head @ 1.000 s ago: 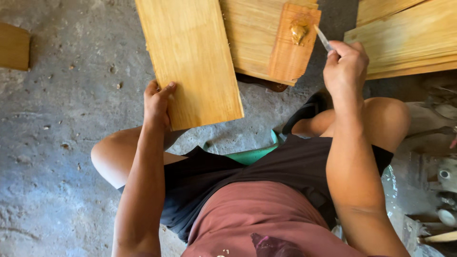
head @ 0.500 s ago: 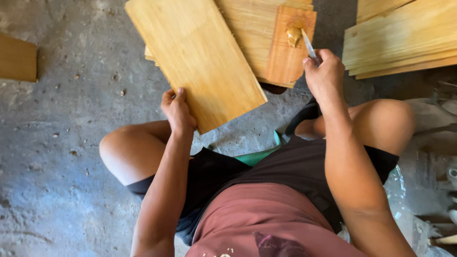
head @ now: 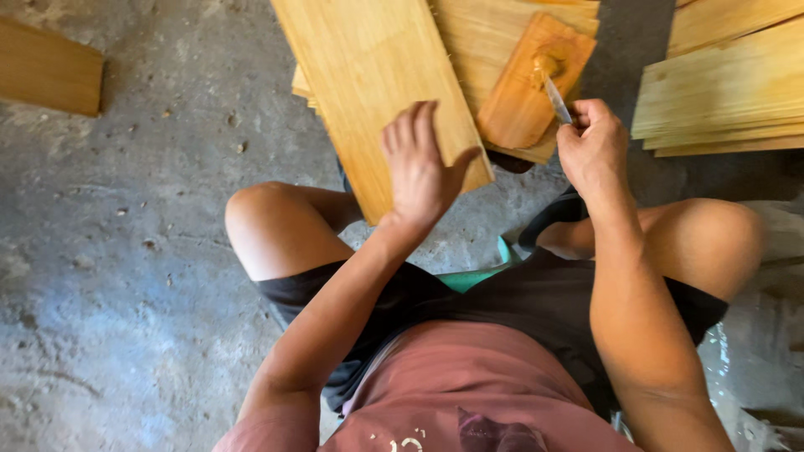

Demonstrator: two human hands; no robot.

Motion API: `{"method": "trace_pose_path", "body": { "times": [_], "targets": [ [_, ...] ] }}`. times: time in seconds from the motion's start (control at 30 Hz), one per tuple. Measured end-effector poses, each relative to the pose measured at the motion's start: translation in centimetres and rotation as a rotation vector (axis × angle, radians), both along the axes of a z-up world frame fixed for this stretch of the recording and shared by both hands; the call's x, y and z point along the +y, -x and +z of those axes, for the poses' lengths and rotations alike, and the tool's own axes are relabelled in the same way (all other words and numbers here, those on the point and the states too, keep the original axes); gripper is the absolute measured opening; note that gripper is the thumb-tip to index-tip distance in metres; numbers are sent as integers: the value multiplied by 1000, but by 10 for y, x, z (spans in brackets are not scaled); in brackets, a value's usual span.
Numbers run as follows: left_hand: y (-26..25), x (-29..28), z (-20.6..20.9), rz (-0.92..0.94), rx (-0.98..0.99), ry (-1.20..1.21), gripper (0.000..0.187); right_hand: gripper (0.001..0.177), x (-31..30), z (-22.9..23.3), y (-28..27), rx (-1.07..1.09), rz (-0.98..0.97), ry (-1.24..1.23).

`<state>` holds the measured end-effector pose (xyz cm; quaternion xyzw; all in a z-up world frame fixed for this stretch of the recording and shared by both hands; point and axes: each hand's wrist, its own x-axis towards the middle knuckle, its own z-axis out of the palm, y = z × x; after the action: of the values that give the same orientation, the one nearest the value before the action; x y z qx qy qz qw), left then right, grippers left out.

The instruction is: The person sits on a low stool and uses a small metal tool to scoop a brown paste from a can and apply it into cracks and gaps on several wooden boards. The person repeatedly scoops paste, spreads it into the wood, and moves to the next board.

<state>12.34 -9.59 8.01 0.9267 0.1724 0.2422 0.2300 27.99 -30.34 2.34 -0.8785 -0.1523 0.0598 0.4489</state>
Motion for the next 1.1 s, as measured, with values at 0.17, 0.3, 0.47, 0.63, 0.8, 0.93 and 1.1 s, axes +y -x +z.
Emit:
{"method": "trace_pose_path", "body": {
  "times": [0.17,0.3,0.47,0.63,0.8,0.93,1.1],
  "targets": [
    [-81,-33,-5,-49,285,-28,106,20,-20,23,-6,-397,65,145],
    [-108,-44,-21,-55,450,-98,112,22,-20,29,-13,-416,68,197],
    [-121,-45,-28,-71,498,-49,106,24,-7,27,-32,-399,41,244],
    [-118,-38,-34,-137,484,-77,111,29,-8,19,-31,-314,146,240],
    [-124,-41,-22,-149,557,-150,81,28,-19,20,-32,-391,244,405],
    [-125,-40,-10,-181,709,-149,71,8,-29,32,-33,-331,267,468],
    [-125,-39,-6,-167,657,-107,79,14,-45,47,-49,-454,227,351]
  ]
}}
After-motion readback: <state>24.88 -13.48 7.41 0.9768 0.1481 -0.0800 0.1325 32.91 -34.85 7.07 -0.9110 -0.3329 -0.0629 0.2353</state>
